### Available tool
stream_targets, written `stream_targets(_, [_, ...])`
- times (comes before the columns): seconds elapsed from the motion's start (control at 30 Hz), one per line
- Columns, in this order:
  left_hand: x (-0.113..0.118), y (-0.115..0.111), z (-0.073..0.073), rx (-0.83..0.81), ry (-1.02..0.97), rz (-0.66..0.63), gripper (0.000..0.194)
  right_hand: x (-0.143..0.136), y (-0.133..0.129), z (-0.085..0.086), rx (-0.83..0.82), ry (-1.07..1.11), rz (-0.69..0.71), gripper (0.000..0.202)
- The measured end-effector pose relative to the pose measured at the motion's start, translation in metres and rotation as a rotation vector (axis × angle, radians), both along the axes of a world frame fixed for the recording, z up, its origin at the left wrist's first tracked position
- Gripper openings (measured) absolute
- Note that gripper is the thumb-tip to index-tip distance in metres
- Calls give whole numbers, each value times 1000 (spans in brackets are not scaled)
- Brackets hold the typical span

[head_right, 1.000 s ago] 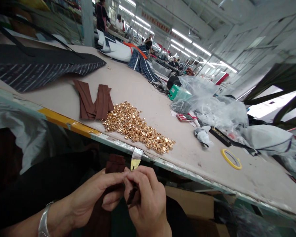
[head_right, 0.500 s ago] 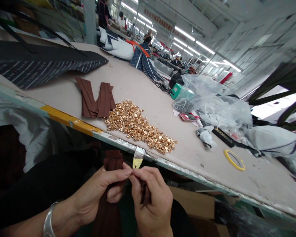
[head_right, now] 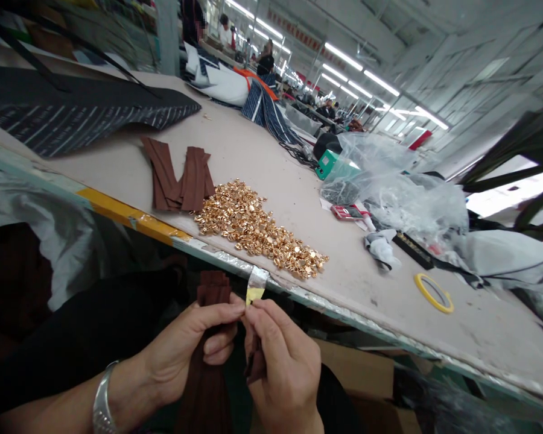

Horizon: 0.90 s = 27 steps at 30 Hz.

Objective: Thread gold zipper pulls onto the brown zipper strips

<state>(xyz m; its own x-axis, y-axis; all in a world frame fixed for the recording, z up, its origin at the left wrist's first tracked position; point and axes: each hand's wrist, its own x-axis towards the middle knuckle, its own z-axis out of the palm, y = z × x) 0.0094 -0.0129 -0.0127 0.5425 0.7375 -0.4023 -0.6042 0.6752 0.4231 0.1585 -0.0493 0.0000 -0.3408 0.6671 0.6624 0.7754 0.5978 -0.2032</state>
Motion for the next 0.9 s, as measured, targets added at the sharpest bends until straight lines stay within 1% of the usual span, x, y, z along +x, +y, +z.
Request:
stream_targets(0.1, [0, 0, 0, 14, 24, 10, 9, -10, 4, 5, -104, 215, -44, 22])
stream_targets(0.2, [-2, -2, -1, 82, 92, -3, 6, -16, 8, 8, -218, 412, -108, 13])
stream_targets(0.33, [-3, -6, -1, 159, 173, -17, 8, -18, 10, 9, -340, 505, -158, 7])
stream_targets(0.4, [-3, -7, 0, 193, 194, -28, 9, -18, 10, 8, -392, 529, -174, 9])
stream_targets(0.47, [-4, -9, 0, 221, 212, -39, 11, -16, 8, 7, -402, 576, -189, 12])
stream_targets(0.53, [-6, -9, 0, 237, 234, -48, 17, -15, 4, 7, -380, 644, -172, 15])
stream_targets(0.57, [-7, -9, 1, 248, 240, -58, 19, -14, 2, 7, -381, 673, -137, 15])
stream_targets(0.67, [-12, -8, 2, 304, 214, -119, 20, -12, -5, 13, -438, 696, 23, 18])
stream_targets(0.7, [-14, -8, 3, 321, 191, -143, 20, -11, -6, 15, -453, 687, 54, 19])
stream_targets(0.73, [-15, -7, 4, 334, 167, -164, 21, -10, -8, 17, -461, 677, 62, 19])
stream_targets(0.8, [-16, -8, 7, 357, 121, -190, 21, -9, -9, 19, -483, 652, 33, 19])
stream_targets(0.9, [-16, -11, 11, 393, 49, -200, 25, -11, -8, 18, -550, 628, -5, 12])
